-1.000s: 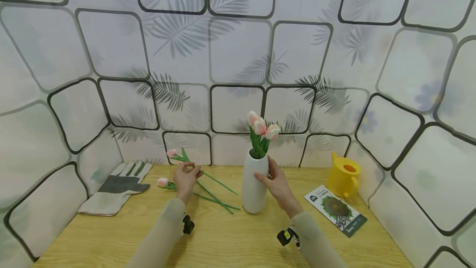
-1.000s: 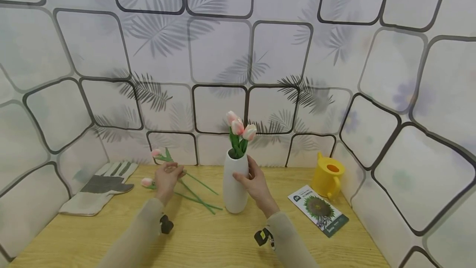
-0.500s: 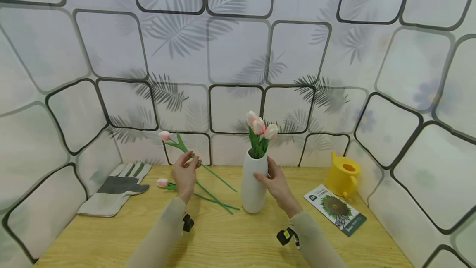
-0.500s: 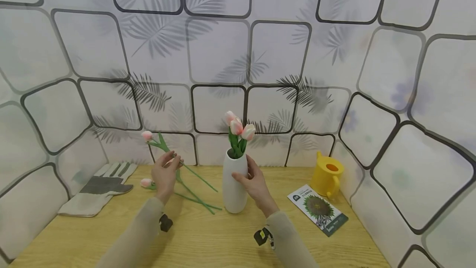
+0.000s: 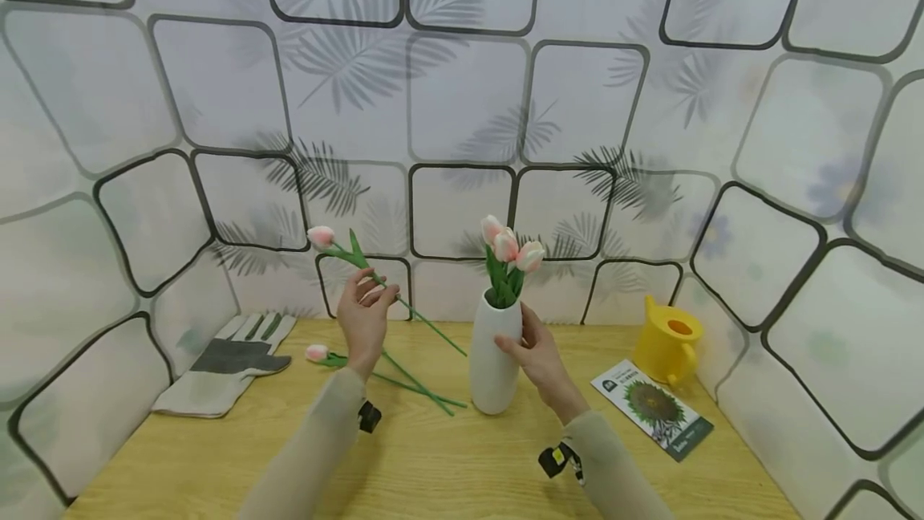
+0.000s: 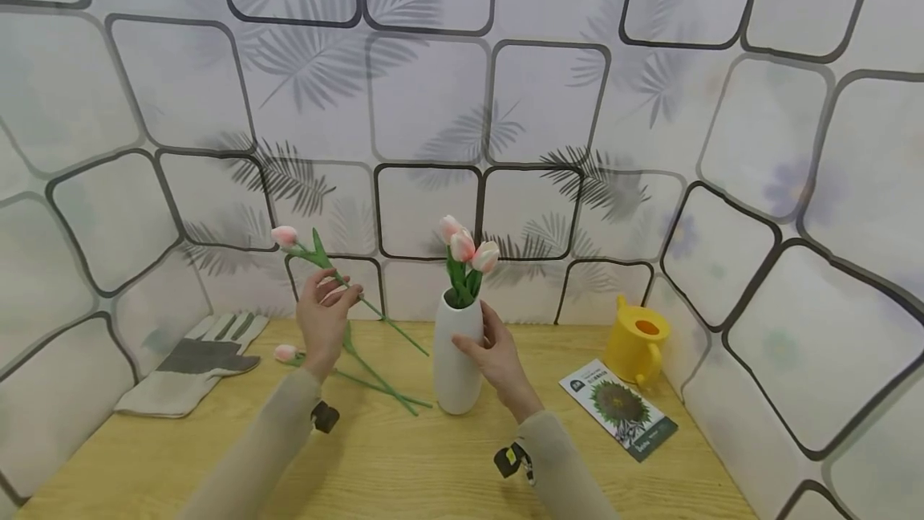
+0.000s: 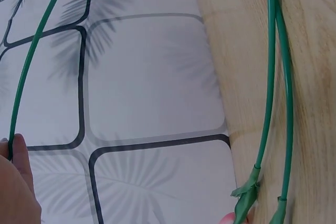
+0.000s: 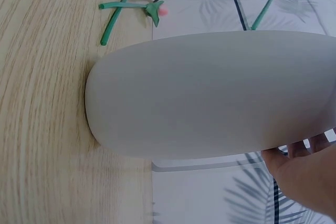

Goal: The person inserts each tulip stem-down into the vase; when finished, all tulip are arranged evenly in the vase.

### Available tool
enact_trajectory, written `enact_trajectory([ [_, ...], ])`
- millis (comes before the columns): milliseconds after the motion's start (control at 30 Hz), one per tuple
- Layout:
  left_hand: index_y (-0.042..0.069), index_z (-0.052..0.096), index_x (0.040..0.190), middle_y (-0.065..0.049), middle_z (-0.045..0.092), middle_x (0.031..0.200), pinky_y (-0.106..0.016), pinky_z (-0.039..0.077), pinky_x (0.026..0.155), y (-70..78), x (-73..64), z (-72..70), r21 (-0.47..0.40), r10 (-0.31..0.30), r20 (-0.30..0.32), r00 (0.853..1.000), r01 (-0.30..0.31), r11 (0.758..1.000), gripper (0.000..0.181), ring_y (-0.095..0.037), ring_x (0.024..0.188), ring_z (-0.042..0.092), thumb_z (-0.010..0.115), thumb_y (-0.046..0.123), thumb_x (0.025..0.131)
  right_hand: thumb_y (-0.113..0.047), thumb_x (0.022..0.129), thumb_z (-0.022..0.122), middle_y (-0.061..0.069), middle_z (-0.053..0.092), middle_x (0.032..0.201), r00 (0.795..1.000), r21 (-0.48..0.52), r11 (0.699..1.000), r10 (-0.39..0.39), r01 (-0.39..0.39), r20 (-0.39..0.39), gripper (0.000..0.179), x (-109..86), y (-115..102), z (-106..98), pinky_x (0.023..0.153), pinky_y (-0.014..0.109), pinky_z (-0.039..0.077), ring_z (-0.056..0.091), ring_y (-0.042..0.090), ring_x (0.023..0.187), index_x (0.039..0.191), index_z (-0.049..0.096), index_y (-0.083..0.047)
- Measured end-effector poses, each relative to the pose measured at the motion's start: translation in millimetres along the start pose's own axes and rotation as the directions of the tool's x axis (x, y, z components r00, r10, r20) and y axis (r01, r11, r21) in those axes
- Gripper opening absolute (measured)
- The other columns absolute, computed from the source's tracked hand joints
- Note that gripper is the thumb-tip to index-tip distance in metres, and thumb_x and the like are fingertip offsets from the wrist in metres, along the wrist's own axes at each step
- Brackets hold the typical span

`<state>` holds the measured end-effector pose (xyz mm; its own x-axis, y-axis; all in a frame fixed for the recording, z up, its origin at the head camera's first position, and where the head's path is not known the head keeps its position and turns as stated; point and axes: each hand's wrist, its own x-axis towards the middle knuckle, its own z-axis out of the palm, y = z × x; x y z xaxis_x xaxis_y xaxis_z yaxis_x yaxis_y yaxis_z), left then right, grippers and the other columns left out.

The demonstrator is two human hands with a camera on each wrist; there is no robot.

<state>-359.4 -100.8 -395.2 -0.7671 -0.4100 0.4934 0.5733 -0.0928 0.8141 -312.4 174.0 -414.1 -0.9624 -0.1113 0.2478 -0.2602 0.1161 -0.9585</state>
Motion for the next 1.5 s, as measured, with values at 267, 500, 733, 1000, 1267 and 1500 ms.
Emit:
enact_trajectory([
  [267, 0.000, 0.067, 0.113, -0.004, 0.068, 0.101, -0.029, 0.061, 0.072, 15.5, 4.9, 14.9, -0.104, 0.034, -0.011, 0.999, -0.035, 0.994, 0.035, -0.013, 0.083, 0.069, 0.077, -0.004, 0.080, -0.024, 0.092, 0.070, 0.009, 0.036, 0.156, 1.000, 0.007, 1.000, -0.001, 0.001, -0.013, 0.078, -3.3, 0.6, -1.7, 0.117, 0.057, 0.027, 0.036, 0.031, 0.143, 0.155, 0.025, -0.018],
  [500, -0.002, 0.068, 0.114, -0.001, 0.070, 0.098, -0.029, 0.061, 0.069, 29.5, 8.9, 24.6, -0.163, 0.017, -0.040, 0.999, -0.024, 0.986, 0.037, -0.010, 0.079, 0.069, 0.078, -0.004, 0.079, -0.030, 0.091, 0.071, 0.009, 0.035, 0.157, 0.999, -0.017, 0.999, 0.028, -0.028, -0.019, 0.082, -7.1, 1.3, -2.8, 0.118, 0.058, 0.025, 0.033, 0.032, 0.145, 0.156, 0.024, -0.017],
  [733, 0.001, 0.065, 0.121, -0.005, 0.065, 0.104, -0.030, 0.061, 0.071, 48.9, 16.9, 32.1, -0.206, 0.020, -0.044, 0.999, -0.029, 0.978, 0.039, -0.012, 0.082, 0.070, 0.075, 0.001, 0.084, -0.028, 0.091, 0.071, 0.009, 0.033, 0.158, 0.999, -0.018, 0.999, 0.029, -0.029, -0.018, 0.081, -6.1, -1.7, -2.5, 0.118, 0.057, 0.025, 0.032, 0.031, 0.146, 0.156, 0.023, -0.017],
  [1000, 0.002, 0.063, 0.120, -0.006, 0.065, 0.099, -0.028, 0.061, 0.065, 66.2, 27.3, 46.1, -0.287, 0.028, -0.089, 0.996, -0.052, 0.957, 0.041, -0.010, 0.076, 0.069, 0.075, -0.006, 0.082, -0.018, 0.095, 0.067, 0.014, 0.030, 0.159, 0.999, -0.016, 0.999, 0.046, -0.046, 0.025, 0.079, -15.7, -31.1, 0.1, 0.119, 0.056, 0.024, 0.030, 0.034, 0.146, 0.157, 0.020, -0.009],
  [1267, 0.006, 0.059, 0.124, -0.007, 0.060, 0.110, -0.029, 0.061, 0.066, 72.3, 30.8, 57.2, -0.259, 0.055, -0.060, 0.997, -0.068, 0.963, 0.046, -0.012, 0.075, 0.067, 0.076, -0.003, 0.082, -0.020, 0.094, 0.068, 0.014, 0.031, 0.159, 0.999, -0.018, 0.999, 0.039, -0.039, 0.018, 0.080, -8.9, -22.1, 0.3, 0.118, 0.057, 0.025, 0.031, 0.034, 0.146, 0.157, 0.020, -0.011],
  [1500, 0.009, 0.058, 0.129, -0.010, 0.058, 0.122, -0.030, 0.061, 0.069, 73.8, 30.6, 67.7, -0.155, 0.127, 0.022, 0.992, -0.122, 0.980, 0.047, -0.012, 0.084, 0.068, 0.074, 0.002, 0.085, -0.027, 0.092, 0.071, 0.007, 0.033, 0.158, 1.000, -0.017, 1.000, 0.023, -0.023, -0.005, 0.080, -0.5, -0.5, -0.5, 0.118, 0.056, 0.025, 0.033, 0.030, 0.145, 0.156, 0.024, -0.018],
])
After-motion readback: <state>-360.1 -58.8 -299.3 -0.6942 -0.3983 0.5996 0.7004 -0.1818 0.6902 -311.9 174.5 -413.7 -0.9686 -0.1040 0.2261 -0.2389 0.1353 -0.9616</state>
